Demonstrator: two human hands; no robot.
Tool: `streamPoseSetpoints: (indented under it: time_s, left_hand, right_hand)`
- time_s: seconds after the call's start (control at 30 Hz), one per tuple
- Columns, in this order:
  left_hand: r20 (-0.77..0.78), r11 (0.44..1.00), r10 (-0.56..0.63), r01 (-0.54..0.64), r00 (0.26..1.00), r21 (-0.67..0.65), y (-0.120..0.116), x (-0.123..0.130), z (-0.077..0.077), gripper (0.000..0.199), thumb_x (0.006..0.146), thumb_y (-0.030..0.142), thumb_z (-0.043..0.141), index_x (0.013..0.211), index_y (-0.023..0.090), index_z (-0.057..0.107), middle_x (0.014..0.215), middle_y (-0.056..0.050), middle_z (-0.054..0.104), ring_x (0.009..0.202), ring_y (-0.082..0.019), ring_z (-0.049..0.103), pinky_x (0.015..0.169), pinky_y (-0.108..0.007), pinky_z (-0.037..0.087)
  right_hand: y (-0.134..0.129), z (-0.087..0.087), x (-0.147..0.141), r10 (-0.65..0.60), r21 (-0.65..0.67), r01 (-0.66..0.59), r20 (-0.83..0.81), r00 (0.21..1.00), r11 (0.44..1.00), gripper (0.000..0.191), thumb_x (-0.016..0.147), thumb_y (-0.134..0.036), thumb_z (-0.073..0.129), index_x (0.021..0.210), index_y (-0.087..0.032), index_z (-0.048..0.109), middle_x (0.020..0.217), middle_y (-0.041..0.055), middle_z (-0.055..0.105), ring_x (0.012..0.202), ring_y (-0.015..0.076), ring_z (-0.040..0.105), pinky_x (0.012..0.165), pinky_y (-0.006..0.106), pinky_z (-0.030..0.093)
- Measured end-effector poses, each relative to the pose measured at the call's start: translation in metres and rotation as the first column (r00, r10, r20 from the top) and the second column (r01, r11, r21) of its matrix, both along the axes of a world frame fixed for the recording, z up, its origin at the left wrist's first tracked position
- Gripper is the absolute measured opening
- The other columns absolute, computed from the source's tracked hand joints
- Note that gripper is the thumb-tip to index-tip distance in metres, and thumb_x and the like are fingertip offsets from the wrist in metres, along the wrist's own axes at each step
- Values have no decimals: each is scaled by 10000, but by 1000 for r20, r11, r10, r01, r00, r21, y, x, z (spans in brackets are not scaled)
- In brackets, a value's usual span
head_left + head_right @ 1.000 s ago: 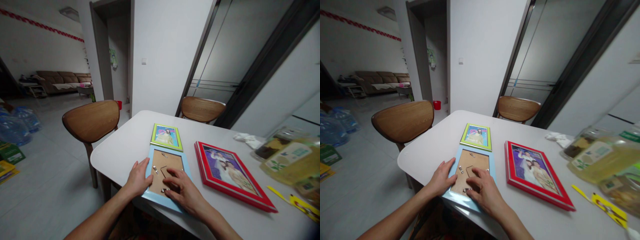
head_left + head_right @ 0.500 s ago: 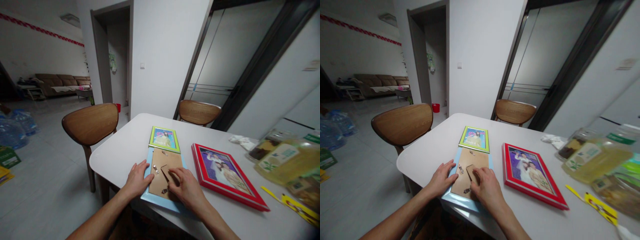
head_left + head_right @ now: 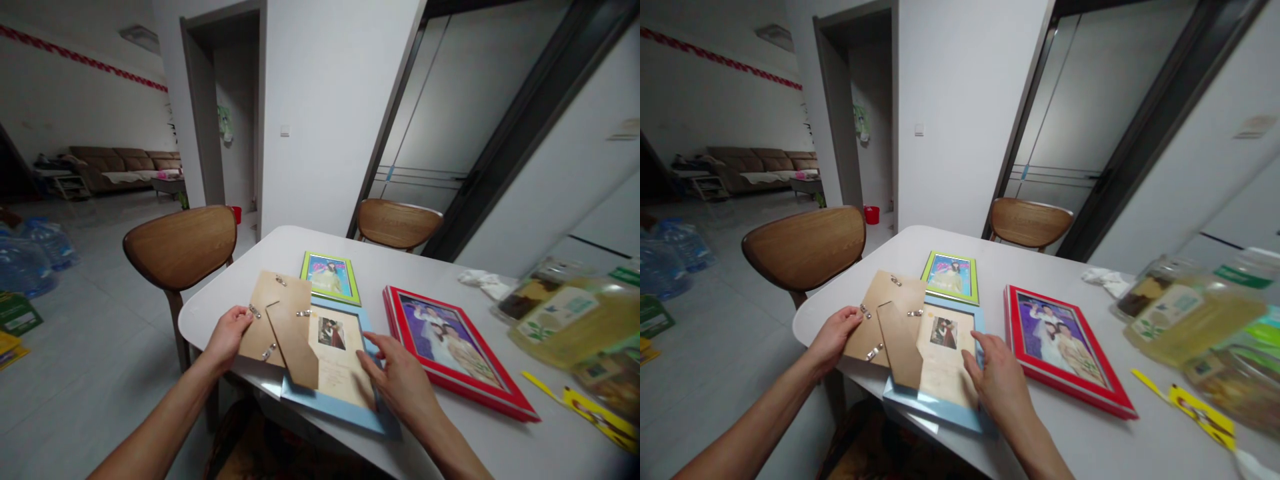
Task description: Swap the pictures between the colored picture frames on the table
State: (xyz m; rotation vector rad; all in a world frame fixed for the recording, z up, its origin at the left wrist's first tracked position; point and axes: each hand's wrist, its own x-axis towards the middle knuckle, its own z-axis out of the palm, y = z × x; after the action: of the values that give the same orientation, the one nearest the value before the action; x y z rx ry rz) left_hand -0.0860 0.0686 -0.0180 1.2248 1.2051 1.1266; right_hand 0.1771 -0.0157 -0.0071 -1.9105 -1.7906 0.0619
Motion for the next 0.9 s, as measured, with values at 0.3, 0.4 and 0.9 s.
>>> streamPoseSetpoints:
  time_s: [0.3, 0.4, 0.9]
  left_hand:
    - [-308, 995, 92, -78, 947, 59, 10, -44, -12, 232, 617, 315, 533, 790, 163, 508, 516, 52, 511, 483, -139, 507, 466, -221, 367]
    - [-419, 978, 172, -104, 892, 179, 8, -42, -11, 350, 607, 241, 557, 950, 186, 505, 760, -6, 592, 742, -200, 557, 689, -308, 413]
    - [-634, 619, -132, 563, 762, 548, -83, 104, 17, 540, 618, 147, 544, 1142, 122, 415, 1250, -124, 400, 1147, -243, 351, 985, -395, 280]
  right_hand:
    - [-2, -16, 8, -133, -226, 162, 139, 981, 960, 470, 724, -271, 397, 1143, -64, 448, 951, 168, 590, 843, 238, 554, 711, 318, 389]
    - [0, -12, 9, -177, -235, 183, 47, 983, 955, 514, 689, -261, 404, 1152, -42, 430, 890, 163, 596, 810, 241, 561, 700, 326, 396]
    - [-15, 21, -11, -145, -175, -52, -921, 361, 983, 820, 661, -347, 548, 1325, -201, 88, 888, 67, 612, 634, 156, 594, 564, 260, 462]
